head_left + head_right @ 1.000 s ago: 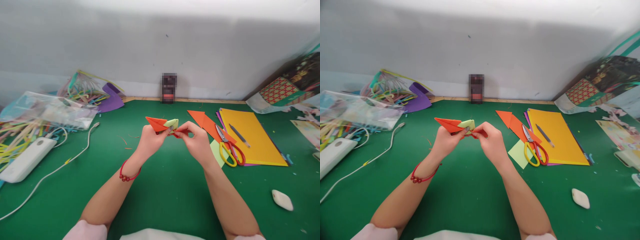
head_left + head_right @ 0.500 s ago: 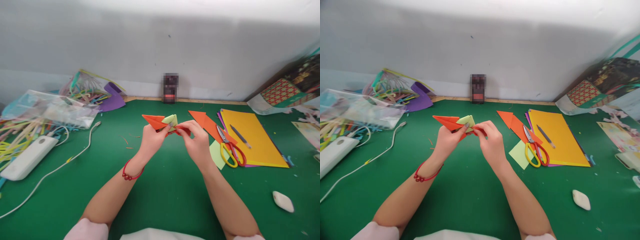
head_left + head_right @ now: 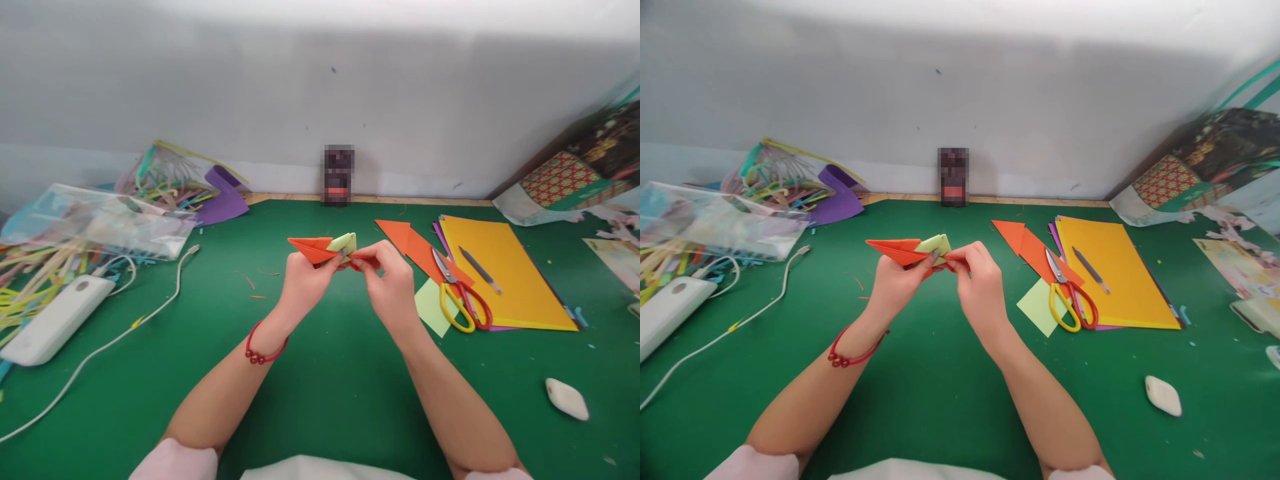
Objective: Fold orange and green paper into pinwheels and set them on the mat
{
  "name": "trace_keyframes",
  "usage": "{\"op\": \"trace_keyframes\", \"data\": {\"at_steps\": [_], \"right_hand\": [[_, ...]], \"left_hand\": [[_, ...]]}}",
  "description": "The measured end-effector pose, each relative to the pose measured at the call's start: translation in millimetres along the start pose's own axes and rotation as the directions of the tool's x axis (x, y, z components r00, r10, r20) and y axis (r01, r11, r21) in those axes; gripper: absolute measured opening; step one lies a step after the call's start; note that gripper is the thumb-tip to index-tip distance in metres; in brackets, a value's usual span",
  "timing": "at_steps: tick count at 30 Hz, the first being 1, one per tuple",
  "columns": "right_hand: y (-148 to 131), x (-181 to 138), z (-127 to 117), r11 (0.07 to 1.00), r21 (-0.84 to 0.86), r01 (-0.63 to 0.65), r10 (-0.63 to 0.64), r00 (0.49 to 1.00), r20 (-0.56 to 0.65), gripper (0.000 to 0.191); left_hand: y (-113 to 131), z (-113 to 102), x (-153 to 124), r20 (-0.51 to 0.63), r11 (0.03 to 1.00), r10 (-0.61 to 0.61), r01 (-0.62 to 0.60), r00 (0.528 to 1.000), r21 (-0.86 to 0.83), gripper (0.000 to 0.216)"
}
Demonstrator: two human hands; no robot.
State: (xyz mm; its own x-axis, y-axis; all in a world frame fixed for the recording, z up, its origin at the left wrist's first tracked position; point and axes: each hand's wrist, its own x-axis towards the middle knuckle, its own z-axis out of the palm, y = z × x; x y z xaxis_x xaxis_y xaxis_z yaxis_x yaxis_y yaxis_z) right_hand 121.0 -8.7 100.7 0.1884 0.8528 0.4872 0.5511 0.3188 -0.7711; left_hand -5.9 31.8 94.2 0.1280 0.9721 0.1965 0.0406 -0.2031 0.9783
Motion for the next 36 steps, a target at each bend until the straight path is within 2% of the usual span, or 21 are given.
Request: {"op": "trace_keyframes", "data": {"at_steps": [6,9,12,15,21,26,29,33,36], "right_hand": [[-2.5,0.1,-2.6,0.999,-0.004,-0.052,0.052,0.998,-0.043,0.009],[-5.1,0.6,-7.0,0.997,0.007,-0.078,0.078,0.996,-0.041,0.011],[-6.0,0.5,-8.3,0.994,0.041,-0.102,0.102,0.995,0.021,0.012],[-4.5,0.7,-6.4,0.992,0.051,-0.115,0.112,0.991,0.069,0.012],[-1.1,1.9,-3.2,0.999,-0.002,-0.051,0.051,0.999,-0.006,0.006],[-2.4,1.4,-5.3,1.0,-0.025,0.001,-0.001,1.0,-0.021,0.007],[-1.9,2.7,-7.9,0.998,0.037,-0.044,0.043,0.999,0.013,0.007],[2.9,5.8,-9.4,0.983,0.105,-0.15,0.135,0.981,0.14,0.007],[7.0,7.9,-10.3,0.99,0.077,-0.12,0.104,0.977,0.185,0.009]], "left_hand": [[-1.5,2.6,0.3,-0.001,0.997,-0.053,0.053,0.999,-0.057,0.022],[-1.9,1.8,-0.4,0.021,0.999,-0.013,0.014,1.0,-0.044,0.019],[-1.4,-2.4,1.0,0.085,0.998,0.058,-0.059,0.995,0.015,0.015],[-1.8,-6.2,4.2,0.149,0.994,0.075,-0.085,0.986,0.062,0.013],[-2.9,-1.4,6.7,0.035,0.993,-0.073,0.076,0.997,-0.085,0.025],[1.3,0.6,3.7,0.04,0.99,-0.076,0.08,0.996,-0.115,0.027],[3.4,-2.3,3.3,0.061,0.997,-0.044,0.048,0.997,-0.06,0.022],[2.4,-8.0,6.7,0.11,0.991,-0.022,0.008,0.994,0.13,0.018],[-1.4,-11.0,11.1,0.132,0.979,-0.059,0.031,0.989,0.203,0.018]]}}
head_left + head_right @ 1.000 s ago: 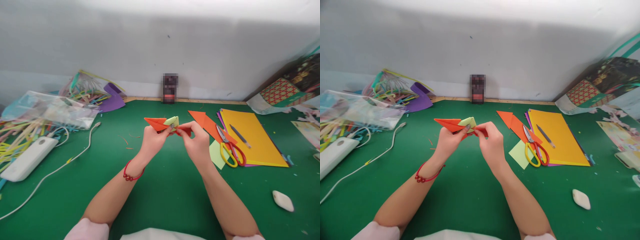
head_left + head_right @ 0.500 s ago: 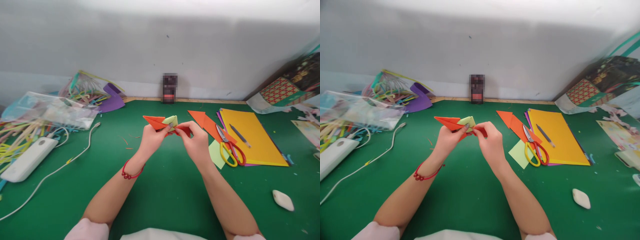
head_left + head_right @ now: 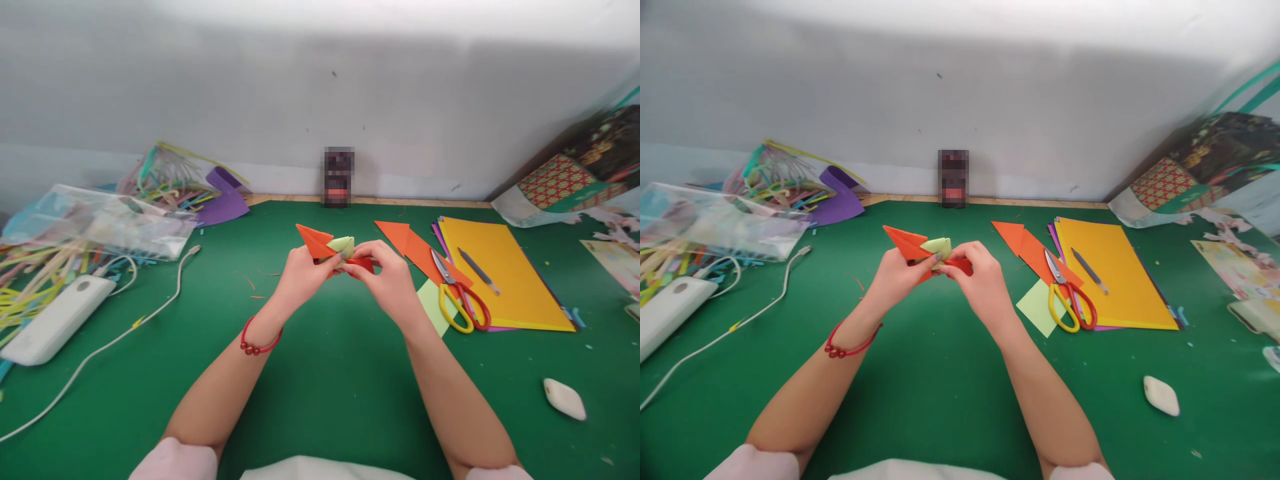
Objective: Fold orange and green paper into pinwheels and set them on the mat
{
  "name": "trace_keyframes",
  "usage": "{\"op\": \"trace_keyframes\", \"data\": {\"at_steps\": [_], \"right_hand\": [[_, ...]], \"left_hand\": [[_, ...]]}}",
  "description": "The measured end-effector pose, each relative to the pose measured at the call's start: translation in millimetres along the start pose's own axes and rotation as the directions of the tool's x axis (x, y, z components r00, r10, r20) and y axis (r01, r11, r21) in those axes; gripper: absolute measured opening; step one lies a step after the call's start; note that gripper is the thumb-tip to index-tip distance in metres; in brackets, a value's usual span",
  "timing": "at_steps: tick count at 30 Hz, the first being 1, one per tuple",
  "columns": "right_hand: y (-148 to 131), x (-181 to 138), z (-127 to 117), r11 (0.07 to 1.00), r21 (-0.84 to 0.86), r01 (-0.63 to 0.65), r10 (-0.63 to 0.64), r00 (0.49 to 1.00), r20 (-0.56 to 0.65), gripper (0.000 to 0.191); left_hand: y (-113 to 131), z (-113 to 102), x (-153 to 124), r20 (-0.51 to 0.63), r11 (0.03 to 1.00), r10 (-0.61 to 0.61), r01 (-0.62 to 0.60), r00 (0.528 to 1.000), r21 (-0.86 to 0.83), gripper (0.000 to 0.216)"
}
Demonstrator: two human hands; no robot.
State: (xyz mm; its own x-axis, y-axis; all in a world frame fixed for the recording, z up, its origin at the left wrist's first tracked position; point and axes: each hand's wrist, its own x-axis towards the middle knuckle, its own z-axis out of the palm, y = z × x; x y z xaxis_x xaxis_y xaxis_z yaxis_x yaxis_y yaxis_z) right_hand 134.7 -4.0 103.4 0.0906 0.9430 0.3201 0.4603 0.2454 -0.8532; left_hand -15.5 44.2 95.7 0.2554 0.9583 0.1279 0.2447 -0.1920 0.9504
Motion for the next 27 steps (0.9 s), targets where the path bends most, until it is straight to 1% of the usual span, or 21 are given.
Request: {"op": "trace_keyframes", "data": {"at_steps": [2,4,7,9,11,13,15,17,19,23,27], "right_hand": [[1.2,1.0,-3.0,1.0,-0.012,0.011,-0.011,1.0,0.028,0.011],[1.1,1.7,-7.4,1.0,-0.027,-0.015,0.017,0.998,0.057,0.015],[0.2,2.8,-13.5,0.995,-0.081,-0.064,0.071,0.994,0.081,0.018],[-0.2,3.4,-15.4,0.99,-0.112,-0.082,0.092,0.991,0.093,0.02],[0.1,4.0,-15.9,0.989,-0.109,-0.104,0.114,0.989,0.091,0.022],[1.3,4.6,-16.1,0.987,-0.066,-0.144,0.15,0.984,0.092,0.023],[3.3,5.5,-16.5,0.983,-0.016,-0.181,0.181,0.979,0.096,0.023],[5.4,6.4,-16.9,0.98,0.01,-0.201,0.198,0.975,0.103,0.023],[6.8,6.9,-17.1,0.977,0.026,-0.211,0.207,0.972,0.112,0.023],[6.6,6.2,-16.4,0.977,0.055,-0.205,0.199,0.974,0.105,0.023],[5.1,5.1,-16.7,0.978,0.044,-0.205,0.2,0.974,0.105,0.021]], "left_hand": [[-2.1,-1.4,2.8,-0.003,0.999,-0.028,0.028,1.0,-0.025,0.018],[-2.1,-2.8,4.5,-0.002,0.997,-0.053,0.052,0.999,-0.049,0.018],[0.9,-4.0,5.0,0.04,0.993,-0.109,0.11,0.993,-0.036,0.022],[2.6,-4.5,4.8,0.072,0.983,-0.15,0.157,0.986,-0.094,0.026],[3.0,-6.3,5.1,0.13,0.962,-0.169,0.192,0.977,-0.196,0.03],[2.5,-10.7,6.2,0.215,0.941,-0.149,0.206,0.965,-0.27,0.035],[2.1,-16.9,7.5,0.311,0.939,-0.117,0.207,0.943,-0.275,0.039],[2.0,-22.3,8.5,0.376,0.944,-0.115,0.219,0.919,-0.246,0.042],[1.6,-24.7,9.1,0.381,0.953,-0.12,0.214,0.917,-0.216,0.043],[0.3,-21.3,8.6,0.316,0.974,-0.107,0.163,0.943,-0.155,0.044],[2.5,-18.6,6.2,0.277,0.985,-0.084,0.122,0.957,-0.122,0.044]]}}
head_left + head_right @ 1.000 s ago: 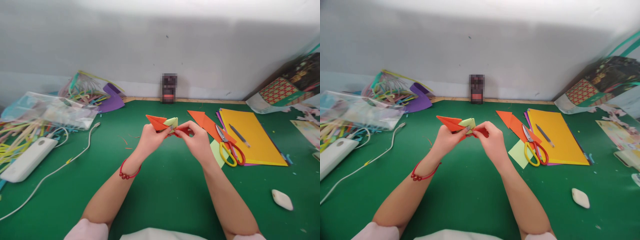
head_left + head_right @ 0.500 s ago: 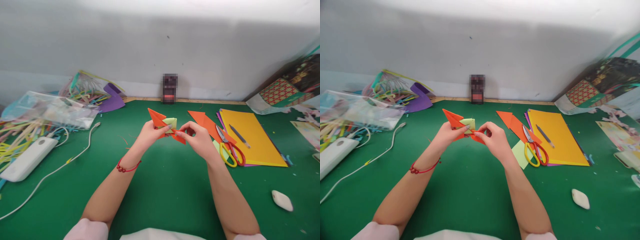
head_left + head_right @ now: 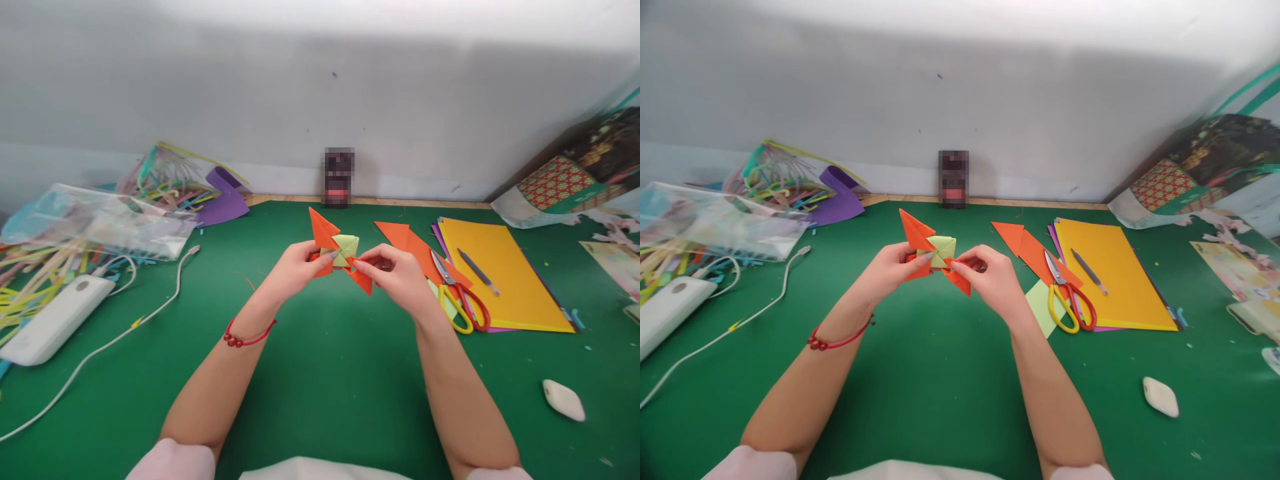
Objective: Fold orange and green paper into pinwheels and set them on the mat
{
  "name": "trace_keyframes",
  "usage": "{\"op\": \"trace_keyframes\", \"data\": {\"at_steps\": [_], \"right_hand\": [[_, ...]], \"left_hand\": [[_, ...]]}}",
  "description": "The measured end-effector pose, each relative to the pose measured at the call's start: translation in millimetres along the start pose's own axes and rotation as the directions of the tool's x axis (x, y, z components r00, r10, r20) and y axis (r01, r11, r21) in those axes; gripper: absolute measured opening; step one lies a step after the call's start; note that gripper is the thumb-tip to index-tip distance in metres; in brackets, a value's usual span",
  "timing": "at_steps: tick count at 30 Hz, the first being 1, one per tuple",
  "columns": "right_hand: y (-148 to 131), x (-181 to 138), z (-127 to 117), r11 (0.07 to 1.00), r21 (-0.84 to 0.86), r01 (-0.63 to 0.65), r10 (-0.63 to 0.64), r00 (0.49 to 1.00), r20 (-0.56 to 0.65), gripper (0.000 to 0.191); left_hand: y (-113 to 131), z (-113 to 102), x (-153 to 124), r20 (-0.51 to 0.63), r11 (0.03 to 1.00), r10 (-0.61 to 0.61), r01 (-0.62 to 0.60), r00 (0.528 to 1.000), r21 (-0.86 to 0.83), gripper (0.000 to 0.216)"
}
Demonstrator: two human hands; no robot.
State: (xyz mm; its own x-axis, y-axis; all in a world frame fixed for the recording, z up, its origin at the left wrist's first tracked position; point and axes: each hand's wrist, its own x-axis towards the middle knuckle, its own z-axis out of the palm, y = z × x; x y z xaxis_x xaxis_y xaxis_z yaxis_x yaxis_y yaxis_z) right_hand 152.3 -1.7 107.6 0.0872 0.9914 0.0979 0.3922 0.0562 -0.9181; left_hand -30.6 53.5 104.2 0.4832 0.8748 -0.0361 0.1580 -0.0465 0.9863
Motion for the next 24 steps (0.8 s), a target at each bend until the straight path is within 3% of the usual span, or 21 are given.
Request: {"op": "trace_keyframes", "data": {"at_steps": [20,24], "right_hand": [[-1.2,-3.5,12.3,0.995,-0.055,0.077,-0.077,0.997,0.011,0.015],[-1.8,-4.8,15.8,0.988,-0.089,0.123,-0.126,0.992,-0.026,0.014]], "left_hand": [[2.3,-6.1,-3.0,0.036,0.995,-0.065,0.062,0.997,0.084,0.036],[3.7,-5.8,-2.4,0.057,0.996,-0.088,0.086,0.995,0.028,0.034]]}}
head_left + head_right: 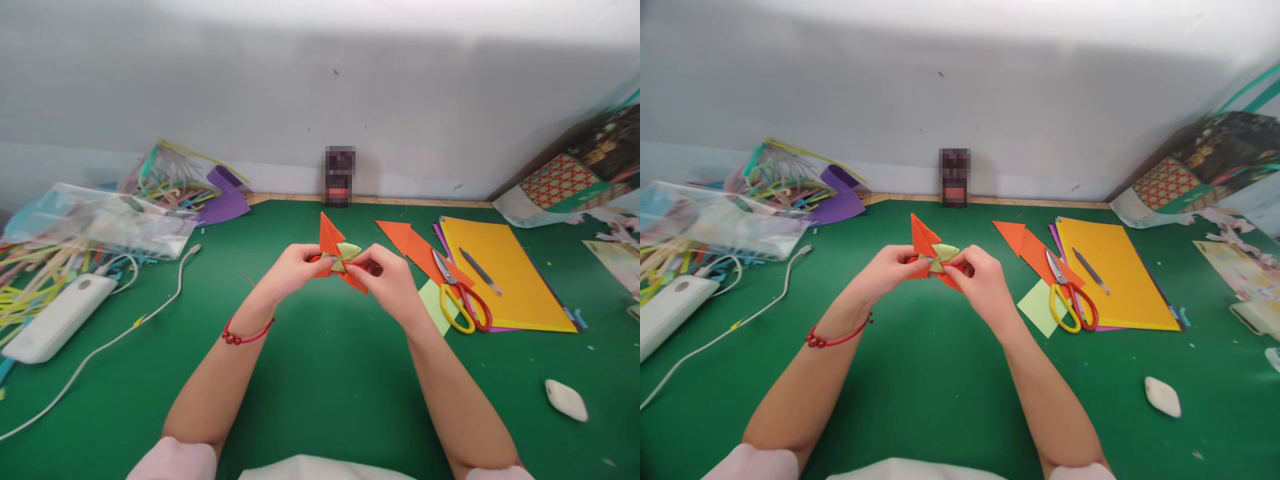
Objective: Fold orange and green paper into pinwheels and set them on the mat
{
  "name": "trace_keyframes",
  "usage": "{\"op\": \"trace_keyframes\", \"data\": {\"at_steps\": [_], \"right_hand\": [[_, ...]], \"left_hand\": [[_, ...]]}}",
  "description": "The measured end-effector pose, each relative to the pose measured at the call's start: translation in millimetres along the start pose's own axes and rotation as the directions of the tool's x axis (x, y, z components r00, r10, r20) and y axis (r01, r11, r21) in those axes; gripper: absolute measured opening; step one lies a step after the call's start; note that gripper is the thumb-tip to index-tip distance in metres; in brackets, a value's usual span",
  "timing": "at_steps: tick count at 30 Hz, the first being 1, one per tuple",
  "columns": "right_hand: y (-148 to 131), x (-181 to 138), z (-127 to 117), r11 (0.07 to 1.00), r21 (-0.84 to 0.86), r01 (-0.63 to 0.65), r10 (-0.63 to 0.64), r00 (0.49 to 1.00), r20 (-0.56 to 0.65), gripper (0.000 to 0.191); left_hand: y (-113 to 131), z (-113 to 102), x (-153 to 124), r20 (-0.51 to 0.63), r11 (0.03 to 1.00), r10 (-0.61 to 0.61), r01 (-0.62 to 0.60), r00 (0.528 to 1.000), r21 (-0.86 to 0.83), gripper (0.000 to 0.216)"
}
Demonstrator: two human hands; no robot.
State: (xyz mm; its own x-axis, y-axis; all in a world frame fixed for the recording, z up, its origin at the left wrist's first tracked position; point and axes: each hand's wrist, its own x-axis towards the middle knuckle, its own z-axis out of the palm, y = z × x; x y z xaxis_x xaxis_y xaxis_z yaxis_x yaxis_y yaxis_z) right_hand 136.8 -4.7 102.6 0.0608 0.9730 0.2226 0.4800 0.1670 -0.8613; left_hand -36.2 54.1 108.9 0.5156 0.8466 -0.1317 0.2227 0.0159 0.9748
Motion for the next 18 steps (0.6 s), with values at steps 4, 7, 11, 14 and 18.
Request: {"op": "trace_keyframes", "data": {"at_steps": [4,7,11,14,18], "right_hand": [[-0.8,0.2,0.9,0.999,0.018,-0.03,0.031,0.997,-0.067,0.011],[-1.6,0.9,-0.2,0.996,0.049,-0.077,0.082,0.992,-0.099,0.017],[-2.4,0.7,-1.6,0.994,0.056,-0.089,0.093,0.994,-0.064,0.019],[-1.7,0.0,-2.6,0.99,0.082,-0.115,0.117,0.993,-0.03,0.02],[0.8,1.6,-4.4,0.976,0.123,-0.177,0.175,0.984,0.033,0.023]], "left_hand": [[-3.2,1.9,2.2,0.002,0.995,-0.006,0.006,1.0,-0.097,0.035],[-6.7,3.5,3.9,-0.004,0.991,-0.006,0.005,1.0,-0.137,0.039],[-8.2,3.5,4.4,-0.007,0.992,-0.019,0.018,1.0,-0.128,0.039],[-7.7,1.8,3.7,0.004,0.995,-0.033,0.034,0.999,-0.093,0.039],[-7.6,1.0,3.1,0.031,0.998,-0.016,0.017,0.999,-0.053,0.043]]}}
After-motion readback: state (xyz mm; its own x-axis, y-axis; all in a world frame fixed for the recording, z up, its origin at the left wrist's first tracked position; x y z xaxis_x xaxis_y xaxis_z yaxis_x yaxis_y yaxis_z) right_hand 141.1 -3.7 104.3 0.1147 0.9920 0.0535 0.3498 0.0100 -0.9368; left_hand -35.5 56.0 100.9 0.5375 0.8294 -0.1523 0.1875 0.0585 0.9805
